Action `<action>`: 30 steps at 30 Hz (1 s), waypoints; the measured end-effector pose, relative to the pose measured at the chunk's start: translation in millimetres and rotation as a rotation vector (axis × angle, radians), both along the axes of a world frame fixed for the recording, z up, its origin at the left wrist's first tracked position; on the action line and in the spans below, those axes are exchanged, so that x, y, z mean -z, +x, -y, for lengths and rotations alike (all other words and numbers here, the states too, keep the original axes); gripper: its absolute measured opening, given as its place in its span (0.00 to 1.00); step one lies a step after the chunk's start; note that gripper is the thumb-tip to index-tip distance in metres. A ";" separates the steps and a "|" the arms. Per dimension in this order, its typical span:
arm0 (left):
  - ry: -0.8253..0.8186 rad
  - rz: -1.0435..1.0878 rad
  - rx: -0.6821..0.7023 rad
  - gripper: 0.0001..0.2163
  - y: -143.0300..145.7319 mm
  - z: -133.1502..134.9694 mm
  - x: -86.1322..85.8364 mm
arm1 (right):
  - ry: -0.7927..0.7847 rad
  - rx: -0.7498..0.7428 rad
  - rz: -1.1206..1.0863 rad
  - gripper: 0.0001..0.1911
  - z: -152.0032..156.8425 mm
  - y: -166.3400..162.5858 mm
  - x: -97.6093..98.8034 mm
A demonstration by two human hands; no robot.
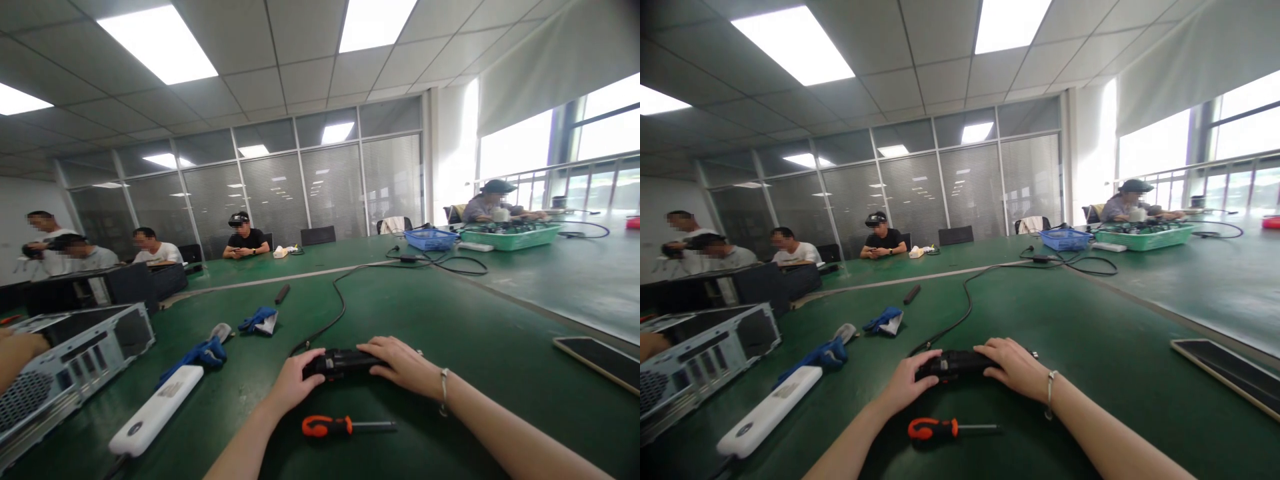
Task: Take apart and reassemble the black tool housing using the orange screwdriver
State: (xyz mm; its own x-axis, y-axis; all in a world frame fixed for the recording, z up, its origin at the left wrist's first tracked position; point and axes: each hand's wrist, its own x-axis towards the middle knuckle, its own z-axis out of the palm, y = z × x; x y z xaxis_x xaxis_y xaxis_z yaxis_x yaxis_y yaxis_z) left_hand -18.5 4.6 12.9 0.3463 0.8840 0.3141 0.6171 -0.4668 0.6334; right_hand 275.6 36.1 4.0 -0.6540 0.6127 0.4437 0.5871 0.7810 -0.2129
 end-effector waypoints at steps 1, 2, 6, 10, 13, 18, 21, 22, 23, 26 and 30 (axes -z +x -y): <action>0.010 -0.004 -0.007 0.24 -0.7 -0.2 0.8 | -0.026 0.005 -0.011 0.22 -0.4 0.6 -2.3; 0.022 -0.009 -0.015 0.24 -1.6 -0.3 1.5 | -0.053 0.007 -0.023 0.21 -0.9 1.8 -4.8; 0.073 -0.025 -0.044 0.22 -5.7 -0.8 1.8 | -0.137 -0.001 -0.062 0.18 -3.8 9.3 -12.0; 0.103 -0.030 -0.107 0.19 -8.5 -2.2 0.8 | -0.168 0.031 -0.069 0.17 -10.0 15.8 -9.6; 0.122 -0.025 -0.139 0.18 -9.2 -3.2 0.5 | -0.167 0.098 -0.047 0.18 -21.9 24.1 -3.0; 0.129 -0.032 -0.145 0.16 -10.1 -1.6 -0.7 | -0.115 0.379 -0.022 0.19 -53.4 53.8 12.1; 0.116 -0.050 -0.133 0.15 -11.1 0.0 -1.1 | -0.106 0.551 -0.031 0.20 -71.3 79.8 21.9; 0.116 -0.055 -0.127 0.14 -11.4 0.2 -0.9 | -0.101 0.616 -0.034 0.20 -76.1 89.3 25.0; 0.116 -0.058 -0.123 0.14 -11.8 0.4 -0.5 | -0.096 0.679 -0.036 0.20 -80.0 99.0 28.1; 0.117 -0.058 -0.115 0.13 -12.6 0.3 1.2 | -0.082 0.855 -0.050 0.19 -87.8 128.5 35.9; 0.104 -0.063 -0.122 0.12 -12.5 0.4 2.1 | -0.086 1.100 -0.080 0.16 -94.6 167.5 44.3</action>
